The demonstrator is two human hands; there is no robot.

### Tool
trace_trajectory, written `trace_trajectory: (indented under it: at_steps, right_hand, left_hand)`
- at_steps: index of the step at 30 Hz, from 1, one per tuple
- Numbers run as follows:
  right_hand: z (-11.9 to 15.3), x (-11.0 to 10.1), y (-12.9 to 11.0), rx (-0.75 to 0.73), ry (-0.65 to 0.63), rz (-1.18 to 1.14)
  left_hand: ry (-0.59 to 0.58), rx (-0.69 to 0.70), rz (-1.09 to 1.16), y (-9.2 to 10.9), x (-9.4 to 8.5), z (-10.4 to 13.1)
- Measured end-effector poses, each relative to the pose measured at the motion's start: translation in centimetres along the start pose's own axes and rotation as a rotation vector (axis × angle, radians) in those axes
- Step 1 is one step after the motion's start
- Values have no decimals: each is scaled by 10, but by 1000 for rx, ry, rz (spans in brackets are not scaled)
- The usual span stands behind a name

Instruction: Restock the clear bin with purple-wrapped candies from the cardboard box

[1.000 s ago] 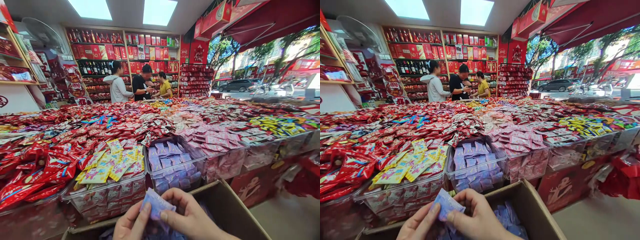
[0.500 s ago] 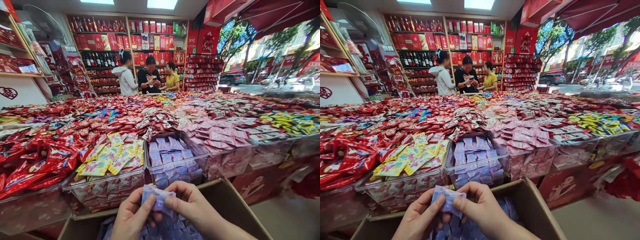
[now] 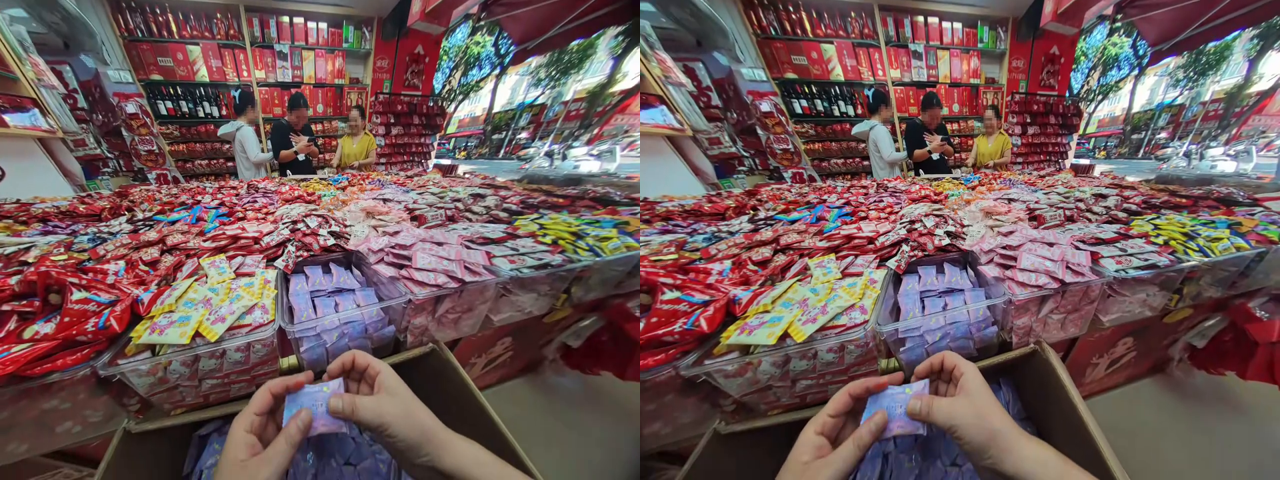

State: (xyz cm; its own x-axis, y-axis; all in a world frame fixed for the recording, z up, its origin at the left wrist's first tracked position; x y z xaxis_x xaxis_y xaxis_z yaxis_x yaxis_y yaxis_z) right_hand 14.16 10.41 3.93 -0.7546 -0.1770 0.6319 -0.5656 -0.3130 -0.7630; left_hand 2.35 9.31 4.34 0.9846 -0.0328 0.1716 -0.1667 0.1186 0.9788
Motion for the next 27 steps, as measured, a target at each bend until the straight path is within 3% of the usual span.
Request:
trace_trajectory:
  at_steps: [4, 8, 17, 20, 22, 24, 25, 27]
  right_hand:
    - [7, -4, -10, -41, 33, 70]
    - [8, -13, -10, -14, 45, 132]
    - [15, 5, 11, 44, -202, 543]
    - [21, 13, 12, 56, -288, 796]
    - [24, 16, 12, 88, -335, 942]
    - [28, 18, 9, 96, -364, 1016]
    - [29, 19, 7, 90, -373, 1039]
    - [32, 20, 0, 71, -364, 1073]
  left_hand:
    - [-40, -8, 29, 0, 9, 0]
    - [0, -31, 13, 0, 11, 4]
    - [10, 184, -365, 8, 9, 19]
    - [-91, 411, -663, 41, 20, 24]
    - [-140, 686, -984, 82, 38, 27]
    - [-92, 910, -1164, 126, 53, 23]
    - [-131, 976, -1241, 140, 66, 16]
    - [-262, 909, -1442, 148, 88, -14]
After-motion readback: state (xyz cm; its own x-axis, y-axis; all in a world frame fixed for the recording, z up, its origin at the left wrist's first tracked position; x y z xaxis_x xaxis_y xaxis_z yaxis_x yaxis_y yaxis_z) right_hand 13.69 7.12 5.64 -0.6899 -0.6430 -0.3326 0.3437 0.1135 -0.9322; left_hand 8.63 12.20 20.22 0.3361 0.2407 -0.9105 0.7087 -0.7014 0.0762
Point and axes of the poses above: each hand's wrist, its own z-axis away from the middle knuckle, its own x-axis out of the palm, y = z × x, the point moved 10 cm from there along -z, towards the middle knuckle, and after that the axes turned 7 degrees about -z, right-handed, at the moved point
